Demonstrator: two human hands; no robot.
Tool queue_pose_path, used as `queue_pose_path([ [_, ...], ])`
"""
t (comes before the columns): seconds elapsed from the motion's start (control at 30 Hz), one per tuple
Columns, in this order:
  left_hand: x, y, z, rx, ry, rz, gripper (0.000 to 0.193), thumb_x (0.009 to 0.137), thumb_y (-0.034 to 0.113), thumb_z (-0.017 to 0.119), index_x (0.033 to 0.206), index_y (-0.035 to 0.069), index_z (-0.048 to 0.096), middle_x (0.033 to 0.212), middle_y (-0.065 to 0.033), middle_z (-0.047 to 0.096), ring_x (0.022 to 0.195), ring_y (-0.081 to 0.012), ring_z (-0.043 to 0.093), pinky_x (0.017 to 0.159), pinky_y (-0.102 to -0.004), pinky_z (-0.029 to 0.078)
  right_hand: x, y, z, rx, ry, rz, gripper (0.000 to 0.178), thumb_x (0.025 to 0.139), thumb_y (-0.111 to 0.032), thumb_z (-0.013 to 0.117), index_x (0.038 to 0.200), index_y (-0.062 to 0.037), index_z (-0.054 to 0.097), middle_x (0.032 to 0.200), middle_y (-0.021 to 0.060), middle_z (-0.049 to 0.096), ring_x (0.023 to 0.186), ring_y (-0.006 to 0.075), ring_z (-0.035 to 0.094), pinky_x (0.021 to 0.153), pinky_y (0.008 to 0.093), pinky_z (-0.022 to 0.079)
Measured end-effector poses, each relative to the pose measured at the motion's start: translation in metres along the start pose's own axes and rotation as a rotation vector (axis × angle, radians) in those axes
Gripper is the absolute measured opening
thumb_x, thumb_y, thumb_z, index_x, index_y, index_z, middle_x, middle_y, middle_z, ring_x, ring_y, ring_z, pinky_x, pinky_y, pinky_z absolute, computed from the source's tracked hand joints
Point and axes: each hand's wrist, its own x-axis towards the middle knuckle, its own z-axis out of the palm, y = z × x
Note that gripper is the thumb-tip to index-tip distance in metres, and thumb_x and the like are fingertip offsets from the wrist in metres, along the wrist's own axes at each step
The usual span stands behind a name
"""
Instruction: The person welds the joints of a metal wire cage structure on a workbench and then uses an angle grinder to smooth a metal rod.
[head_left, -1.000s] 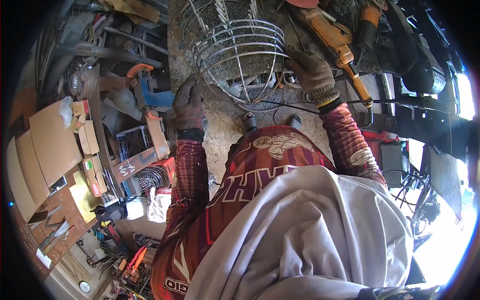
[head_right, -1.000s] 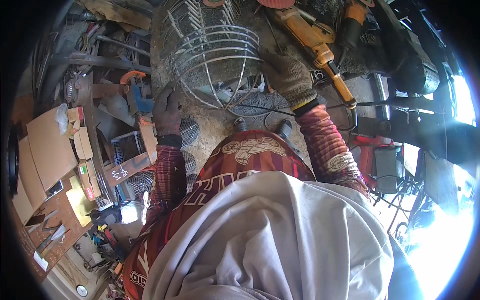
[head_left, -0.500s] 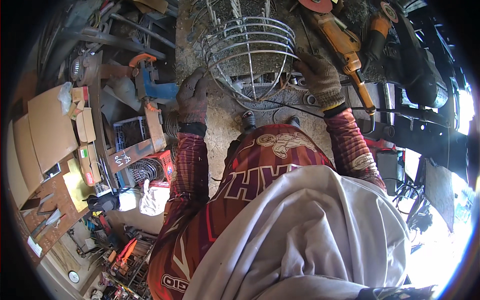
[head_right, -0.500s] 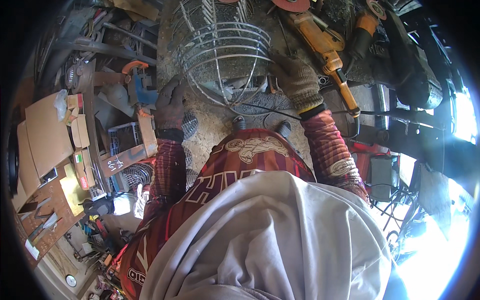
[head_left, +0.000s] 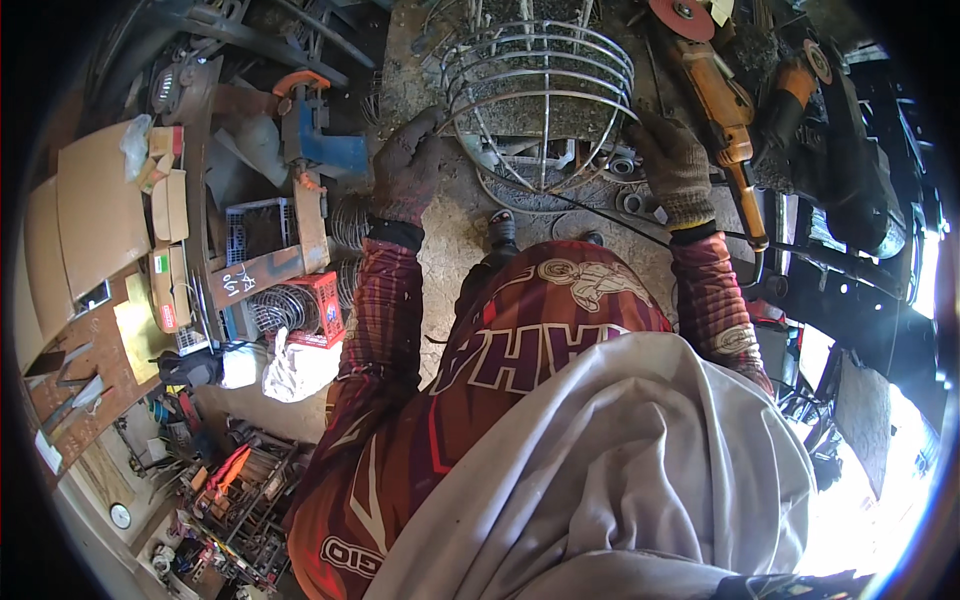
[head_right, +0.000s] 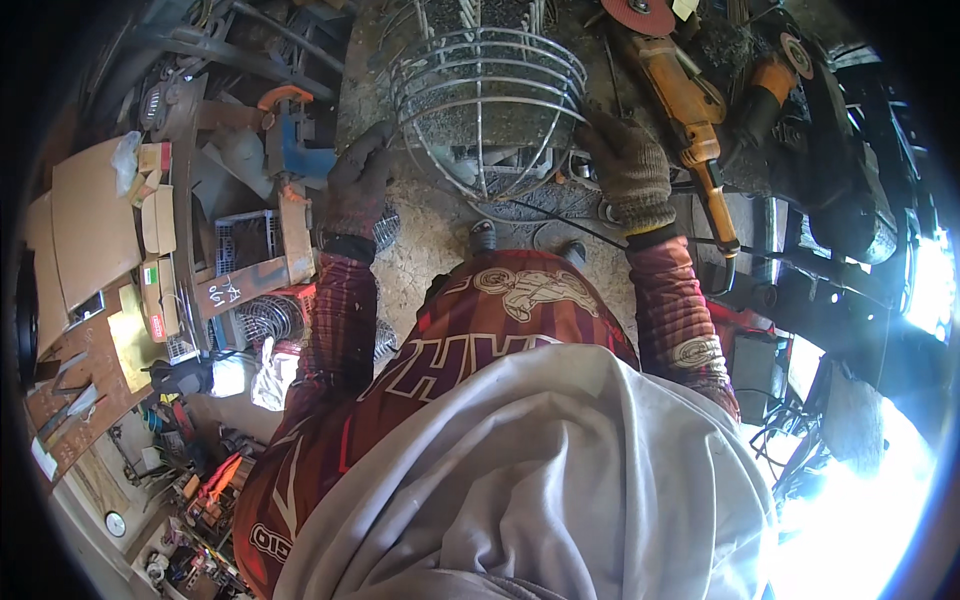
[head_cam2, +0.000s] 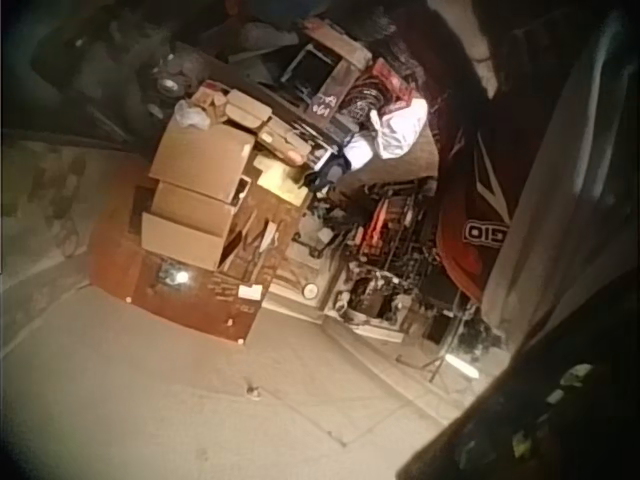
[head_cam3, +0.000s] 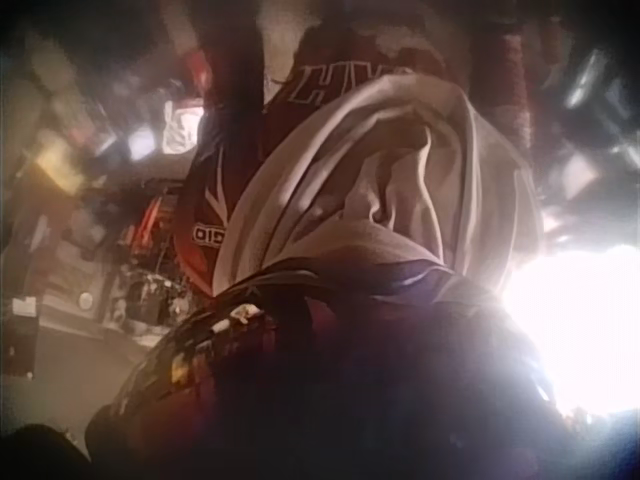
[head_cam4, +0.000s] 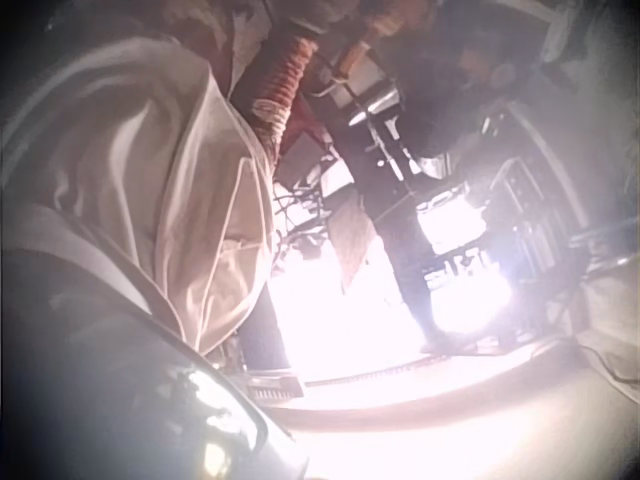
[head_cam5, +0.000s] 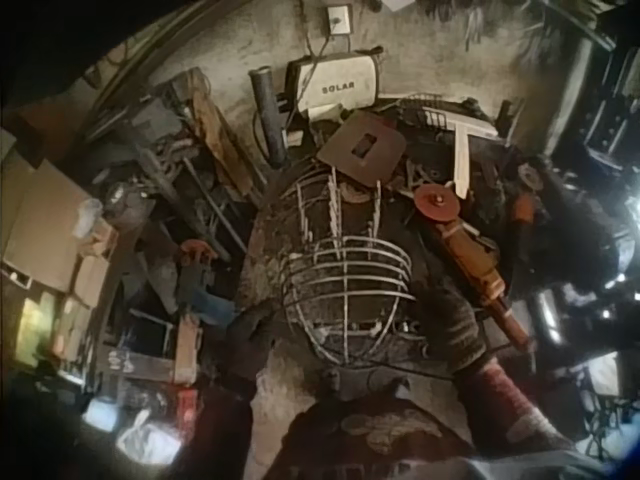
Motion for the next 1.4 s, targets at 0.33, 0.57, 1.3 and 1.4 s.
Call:
queue_pose_path([
  [0.33,-0.001,-0.005,0.009,-0.072,0.071,-0.024,0.026,0.092,0.011,0.071,0.116,0.0,0.07,0.111,-0.0137,0.072,0.101,-0.0197,0.069,0.087,-0.0312,0.053,-0.001,0.0,0.001,0.061,0.022,-0.008,0.039,0.094,-0.034,0.066,0.12,-0.0055,0.07,0.099,0.0195,0.072,0.093,0.0325,0.072,0.08,0.0403,0.054],
  [0.57,0.001,0.0,0.011,0.06,0.106,0.103,0.024,0.091,0.009,0.072,0.113,0.0,0.07,0.108,-0.0144,0.073,0.1,-0.0225,0.07,0.088,-0.0319,0.053,0.001,-0.005,-0.004,0.045,-0.02,0.018,0.037,0.094,-0.033,0.065,0.119,-0.0069,0.07,0.096,0.0199,0.071,0.092,0.0354,0.07,0.08,0.0417,0.053],
  [1.3,0.291,0.011,-0.013,0.649,-0.205,0.145,0.028,0.091,0.028,0.061,0.114,0.014,0.07,0.115,-0.0156,0.07,0.109,-0.0355,0.066,0.094,-0.0453,0.051,-0.039,-0.048,-0.065,0.652,0.419,0.259,0.035,0.1,-0.018,0.063,0.132,-0.003,0.063,0.087,-0.0015,0.063,0.071,0.0046,0.054,0.062,0.0214,0.045],
  [1.4,0.327,0.001,0.009,0.742,-0.282,0.141,0.03,0.088,0.028,0.062,0.112,0.012,0.071,0.116,-0.0202,0.068,0.109,-0.0382,0.065,0.096,-0.0446,0.05,-0.059,-0.064,-0.073,0.636,0.505,0.334,0.035,0.1,-0.018,0.063,0.131,-0.0029,0.063,0.084,-0.0025,0.063,0.069,0.0041,0.053,0.061,0.0213,0.044],
])
